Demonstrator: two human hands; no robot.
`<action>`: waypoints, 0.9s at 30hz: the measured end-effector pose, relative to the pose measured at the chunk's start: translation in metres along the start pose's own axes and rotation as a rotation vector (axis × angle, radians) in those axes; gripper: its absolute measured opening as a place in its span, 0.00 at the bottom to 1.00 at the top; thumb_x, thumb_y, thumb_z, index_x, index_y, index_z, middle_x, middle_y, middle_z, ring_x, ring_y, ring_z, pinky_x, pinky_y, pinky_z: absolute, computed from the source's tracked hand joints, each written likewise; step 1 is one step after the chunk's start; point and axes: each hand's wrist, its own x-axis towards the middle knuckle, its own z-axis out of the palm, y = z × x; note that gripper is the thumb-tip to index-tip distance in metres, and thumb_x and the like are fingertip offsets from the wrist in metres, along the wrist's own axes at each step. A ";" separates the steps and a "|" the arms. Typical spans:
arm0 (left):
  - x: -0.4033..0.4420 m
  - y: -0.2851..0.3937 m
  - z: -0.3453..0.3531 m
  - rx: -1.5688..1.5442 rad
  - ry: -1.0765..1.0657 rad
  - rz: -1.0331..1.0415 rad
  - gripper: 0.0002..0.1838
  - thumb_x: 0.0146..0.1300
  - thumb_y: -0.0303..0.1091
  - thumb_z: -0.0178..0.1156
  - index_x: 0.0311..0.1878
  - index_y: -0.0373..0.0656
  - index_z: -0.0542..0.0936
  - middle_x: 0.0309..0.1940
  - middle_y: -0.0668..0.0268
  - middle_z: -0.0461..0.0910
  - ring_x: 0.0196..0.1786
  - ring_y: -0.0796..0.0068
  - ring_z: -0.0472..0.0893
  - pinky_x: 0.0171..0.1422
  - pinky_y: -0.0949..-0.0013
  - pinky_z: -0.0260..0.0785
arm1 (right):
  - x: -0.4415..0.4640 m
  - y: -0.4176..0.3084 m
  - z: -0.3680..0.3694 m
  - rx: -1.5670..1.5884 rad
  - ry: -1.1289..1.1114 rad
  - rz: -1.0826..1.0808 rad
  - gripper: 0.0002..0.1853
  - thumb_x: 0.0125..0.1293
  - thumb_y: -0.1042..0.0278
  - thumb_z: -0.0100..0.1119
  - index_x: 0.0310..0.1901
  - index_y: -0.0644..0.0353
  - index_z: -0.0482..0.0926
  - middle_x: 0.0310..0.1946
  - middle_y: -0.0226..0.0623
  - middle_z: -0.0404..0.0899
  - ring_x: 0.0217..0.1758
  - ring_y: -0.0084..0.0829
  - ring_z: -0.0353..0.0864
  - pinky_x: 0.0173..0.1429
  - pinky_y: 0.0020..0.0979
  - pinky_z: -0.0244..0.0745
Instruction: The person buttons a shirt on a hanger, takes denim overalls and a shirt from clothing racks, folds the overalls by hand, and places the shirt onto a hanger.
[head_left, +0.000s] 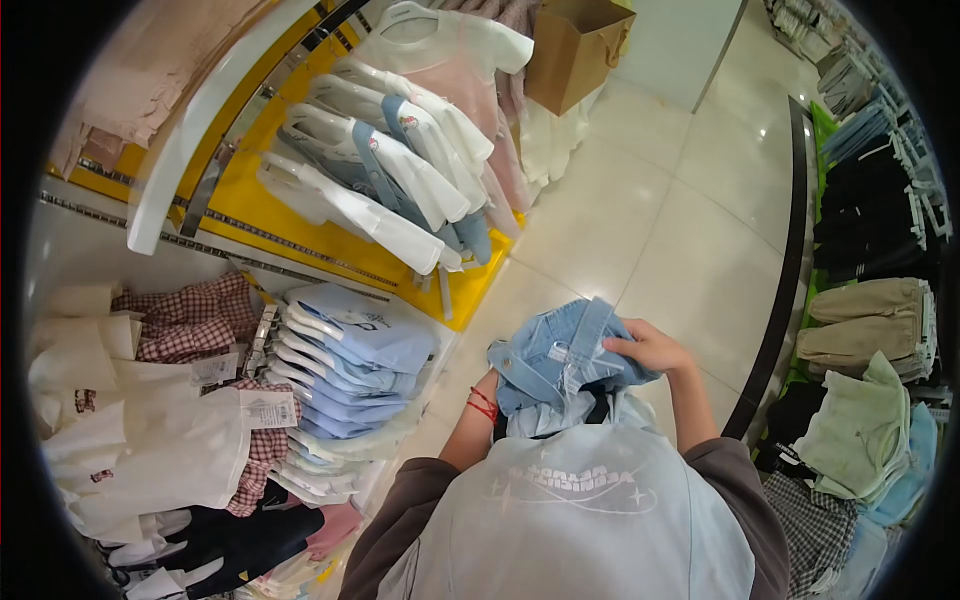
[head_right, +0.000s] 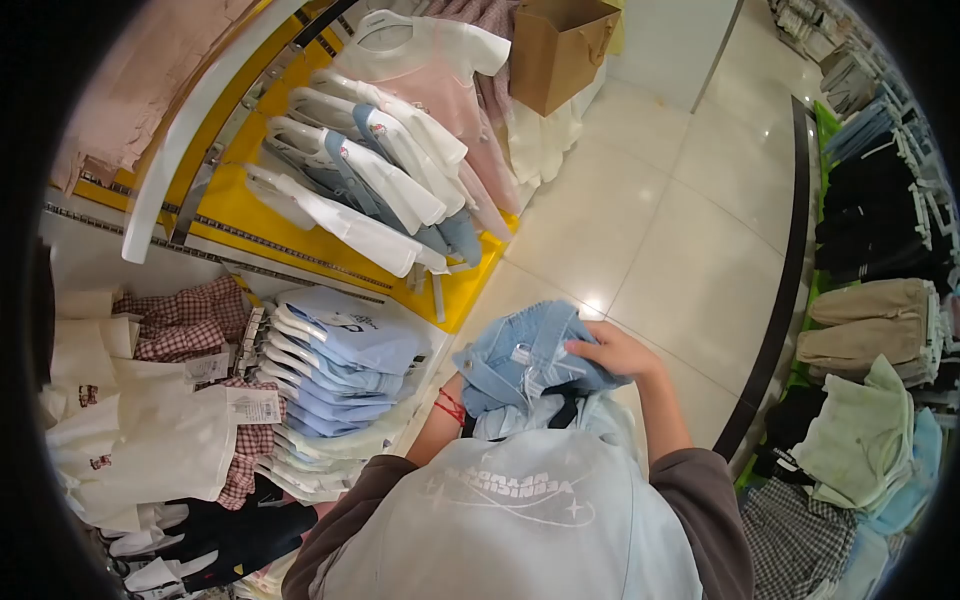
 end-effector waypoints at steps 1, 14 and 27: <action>-0.003 0.001 -0.003 -0.060 -0.019 -0.003 0.39 0.58 0.56 0.48 0.66 0.39 0.53 0.65 0.58 0.56 0.68 0.62 0.55 0.67 0.59 0.55 | 0.003 0.004 0.002 0.113 0.091 -0.044 0.20 0.63 0.62 0.54 0.52 0.67 0.69 0.46 0.33 0.75 0.47 0.23 0.72 0.52 0.27 0.69; -0.030 0.041 0.036 -0.168 -0.406 0.286 0.31 0.60 0.39 0.58 0.63 0.36 0.61 0.59 0.64 0.66 0.61 0.70 0.65 0.64 0.66 0.56 | -0.049 0.021 -0.030 0.514 0.011 -0.273 0.44 0.41 0.68 0.72 0.61 0.67 0.59 0.56 0.42 0.67 0.60 0.34 0.66 0.63 0.34 0.60; -0.074 0.117 0.099 0.496 -0.271 0.654 0.23 0.54 0.30 0.61 0.54 0.37 0.70 0.46 0.62 0.76 0.47 0.70 0.76 0.54 0.67 0.66 | -0.057 -0.026 -0.025 0.140 -0.202 -0.546 0.40 0.41 0.67 0.75 0.57 0.64 0.65 0.48 0.37 0.75 0.50 0.31 0.73 0.57 0.32 0.66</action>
